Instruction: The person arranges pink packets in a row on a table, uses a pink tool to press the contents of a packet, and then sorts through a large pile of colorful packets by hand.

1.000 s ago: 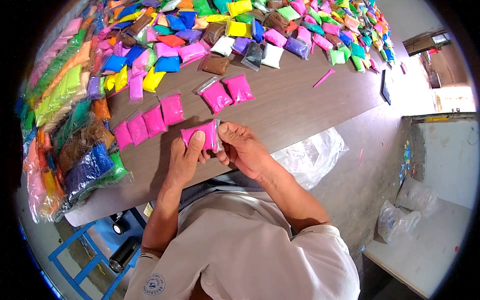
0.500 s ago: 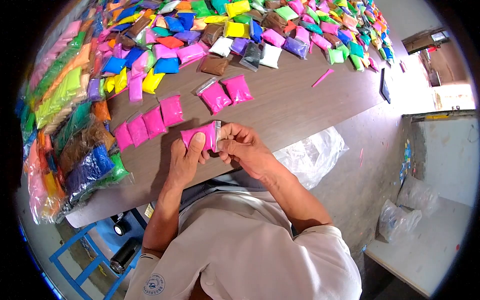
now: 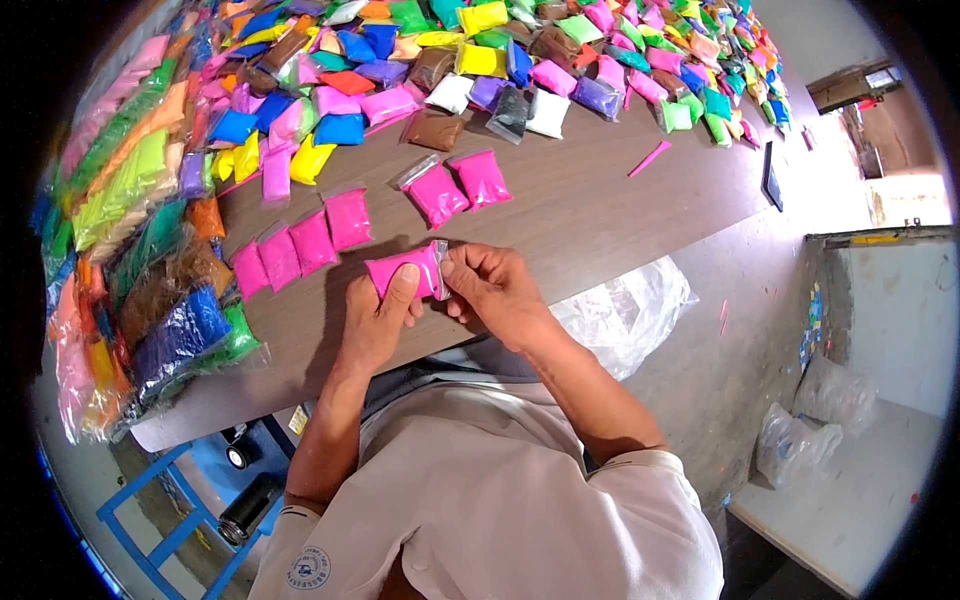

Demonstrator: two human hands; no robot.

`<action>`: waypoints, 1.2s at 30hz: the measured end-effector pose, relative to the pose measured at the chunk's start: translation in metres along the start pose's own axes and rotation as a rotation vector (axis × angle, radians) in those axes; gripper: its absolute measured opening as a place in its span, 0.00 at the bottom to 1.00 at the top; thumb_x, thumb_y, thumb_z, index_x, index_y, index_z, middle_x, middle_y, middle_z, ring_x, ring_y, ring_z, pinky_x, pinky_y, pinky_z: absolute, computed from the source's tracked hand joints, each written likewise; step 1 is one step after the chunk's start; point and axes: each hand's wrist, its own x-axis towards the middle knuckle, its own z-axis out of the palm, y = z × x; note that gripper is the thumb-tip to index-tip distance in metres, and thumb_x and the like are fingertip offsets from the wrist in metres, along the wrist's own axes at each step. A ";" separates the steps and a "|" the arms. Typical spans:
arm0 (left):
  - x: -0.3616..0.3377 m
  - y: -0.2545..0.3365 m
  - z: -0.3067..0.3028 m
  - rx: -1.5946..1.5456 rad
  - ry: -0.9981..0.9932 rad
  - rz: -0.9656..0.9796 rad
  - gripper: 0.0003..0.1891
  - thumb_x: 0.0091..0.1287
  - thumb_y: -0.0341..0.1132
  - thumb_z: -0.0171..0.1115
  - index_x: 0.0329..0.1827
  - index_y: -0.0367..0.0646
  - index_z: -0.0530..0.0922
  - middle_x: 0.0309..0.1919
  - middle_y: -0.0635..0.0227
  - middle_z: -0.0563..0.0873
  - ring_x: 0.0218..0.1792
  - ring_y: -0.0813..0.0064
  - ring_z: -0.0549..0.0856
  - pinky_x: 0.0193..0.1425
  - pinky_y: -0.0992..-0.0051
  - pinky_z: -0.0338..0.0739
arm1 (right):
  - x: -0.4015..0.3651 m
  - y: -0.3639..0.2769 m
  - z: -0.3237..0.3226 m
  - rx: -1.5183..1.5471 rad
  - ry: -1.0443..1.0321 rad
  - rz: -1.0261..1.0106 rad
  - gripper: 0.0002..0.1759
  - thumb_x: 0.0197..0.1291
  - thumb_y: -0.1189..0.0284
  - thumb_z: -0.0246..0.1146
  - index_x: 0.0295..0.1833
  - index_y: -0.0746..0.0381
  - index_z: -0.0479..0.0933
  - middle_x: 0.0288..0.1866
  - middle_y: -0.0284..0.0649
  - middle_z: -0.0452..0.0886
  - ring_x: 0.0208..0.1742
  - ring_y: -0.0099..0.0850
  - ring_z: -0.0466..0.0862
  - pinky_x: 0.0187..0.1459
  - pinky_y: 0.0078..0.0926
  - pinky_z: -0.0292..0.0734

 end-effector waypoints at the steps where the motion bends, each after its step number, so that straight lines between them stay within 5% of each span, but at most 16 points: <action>1: 0.000 -0.002 -0.001 0.001 -0.002 -0.002 0.24 0.76 0.53 0.53 0.37 0.37 0.82 0.19 0.67 0.79 0.23 0.77 0.80 0.29 0.71 0.73 | 0.003 0.006 0.000 0.018 -0.018 -0.060 0.13 0.71 0.62 0.64 0.38 0.61 0.78 0.27 0.28 0.77 0.24 0.17 0.76 0.23 0.16 0.69; 8: -0.001 0.006 0.002 -0.031 0.014 0.011 0.23 0.76 0.50 0.55 0.36 0.35 0.81 0.20 0.62 0.80 0.23 0.68 0.81 0.31 0.67 0.74 | -0.013 -0.013 0.012 -0.110 0.019 0.179 0.08 0.73 0.69 0.60 0.43 0.63 0.78 0.32 0.31 0.80 0.29 0.19 0.78 0.31 0.17 0.74; 11: -0.002 0.002 0.004 0.144 0.031 0.139 0.22 0.75 0.49 0.57 0.37 0.35 0.81 0.22 0.55 0.81 0.24 0.59 0.81 0.32 0.64 0.75 | -0.019 0.005 0.001 -0.135 0.019 0.006 0.07 0.72 0.71 0.60 0.45 0.64 0.78 0.33 0.31 0.81 0.31 0.19 0.79 0.34 0.17 0.75; 12: -0.002 -0.002 0.005 0.100 0.046 0.083 0.21 0.75 0.49 0.57 0.39 0.36 0.82 0.25 0.51 0.81 0.27 0.53 0.81 0.34 0.63 0.75 | -0.015 0.011 0.000 -0.351 0.082 -0.296 0.09 0.71 0.71 0.61 0.49 0.66 0.78 0.35 0.32 0.82 0.33 0.20 0.80 0.35 0.17 0.77; 15: -0.002 0.001 0.004 0.109 0.023 0.070 0.21 0.75 0.49 0.56 0.39 0.37 0.82 0.25 0.52 0.81 0.27 0.55 0.82 0.34 0.63 0.75 | -0.029 -0.004 -0.004 -0.131 0.208 -0.104 0.13 0.70 0.69 0.62 0.53 0.67 0.78 0.37 0.33 0.82 0.35 0.20 0.81 0.37 0.18 0.78; 19: -0.002 0.007 0.007 0.033 0.034 0.114 0.20 0.75 0.48 0.56 0.40 0.37 0.82 0.25 0.53 0.81 0.27 0.57 0.82 0.34 0.64 0.75 | -0.019 -0.018 0.011 -0.086 0.040 0.088 0.17 0.71 0.63 0.64 0.54 0.66 0.78 0.38 0.33 0.83 0.36 0.19 0.82 0.36 0.19 0.79; 20: -0.002 0.009 0.005 0.010 0.025 0.111 0.20 0.75 0.48 0.57 0.40 0.37 0.82 0.25 0.54 0.81 0.26 0.59 0.82 0.33 0.64 0.75 | -0.014 -0.016 0.017 -0.067 0.053 0.092 0.13 0.73 0.66 0.61 0.50 0.66 0.79 0.34 0.28 0.80 0.34 0.16 0.76 0.33 0.16 0.73; 23: -0.003 0.007 0.001 0.057 -0.013 0.093 0.18 0.74 0.46 0.59 0.37 0.37 0.81 0.23 0.55 0.80 0.25 0.60 0.80 0.31 0.64 0.73 | 0.002 -0.010 0.012 -0.156 -0.019 -0.134 0.12 0.74 0.67 0.60 0.46 0.66 0.80 0.35 0.25 0.79 0.36 0.15 0.74 0.36 0.16 0.71; 25: -0.004 0.003 0.000 0.123 -0.028 0.116 0.17 0.73 0.44 0.60 0.33 0.37 0.80 0.22 0.56 0.78 0.23 0.60 0.79 0.30 0.64 0.72 | 0.018 -0.026 0.002 -0.472 0.031 -0.293 0.11 0.74 0.69 0.60 0.42 0.66 0.79 0.32 0.22 0.76 0.35 0.16 0.70 0.36 0.19 0.68; 27: -0.005 -0.001 0.001 0.182 -0.014 0.180 0.17 0.71 0.42 0.62 0.29 0.37 0.77 0.21 0.57 0.76 0.22 0.60 0.76 0.28 0.64 0.71 | 0.052 -0.055 -0.011 -0.872 0.074 -0.508 0.08 0.71 0.72 0.61 0.42 0.66 0.80 0.25 0.36 0.73 0.30 0.26 0.72 0.34 0.26 0.68; 28: -0.005 -0.003 0.004 0.128 0.010 0.234 0.19 0.73 0.38 0.62 0.26 0.34 0.71 0.20 0.64 0.67 0.21 0.75 0.66 0.26 0.72 0.66 | 0.059 -0.068 -0.002 -0.950 0.024 -0.585 0.07 0.68 0.73 0.62 0.43 0.65 0.81 0.27 0.40 0.75 0.31 0.32 0.75 0.35 0.28 0.71; 29: -0.006 -0.005 0.005 0.136 0.014 0.249 0.19 0.72 0.38 0.62 0.26 0.34 0.71 0.20 0.63 0.68 0.21 0.75 0.66 0.25 0.72 0.66 | 0.066 -0.077 0.007 -1.027 -0.028 -0.663 0.06 0.65 0.73 0.63 0.44 0.65 0.82 0.29 0.43 0.77 0.32 0.38 0.78 0.36 0.31 0.73; 32: -0.005 -0.008 0.005 0.152 0.023 0.287 0.18 0.71 0.36 0.63 0.26 0.34 0.70 0.20 0.63 0.69 0.20 0.74 0.66 0.24 0.72 0.66 | 0.093 -0.080 0.018 -1.247 -0.261 -0.767 0.08 0.60 0.75 0.65 0.45 0.64 0.83 0.36 0.44 0.83 0.38 0.45 0.82 0.41 0.38 0.77; 36: -0.006 -0.007 0.003 0.138 0.037 0.304 0.17 0.70 0.34 0.63 0.26 0.33 0.70 0.20 0.61 0.70 0.20 0.73 0.66 0.23 0.71 0.66 | 0.119 -0.070 0.030 -1.260 -0.239 -0.679 0.10 0.56 0.75 0.67 0.44 0.64 0.83 0.41 0.45 0.84 0.44 0.47 0.83 0.45 0.42 0.78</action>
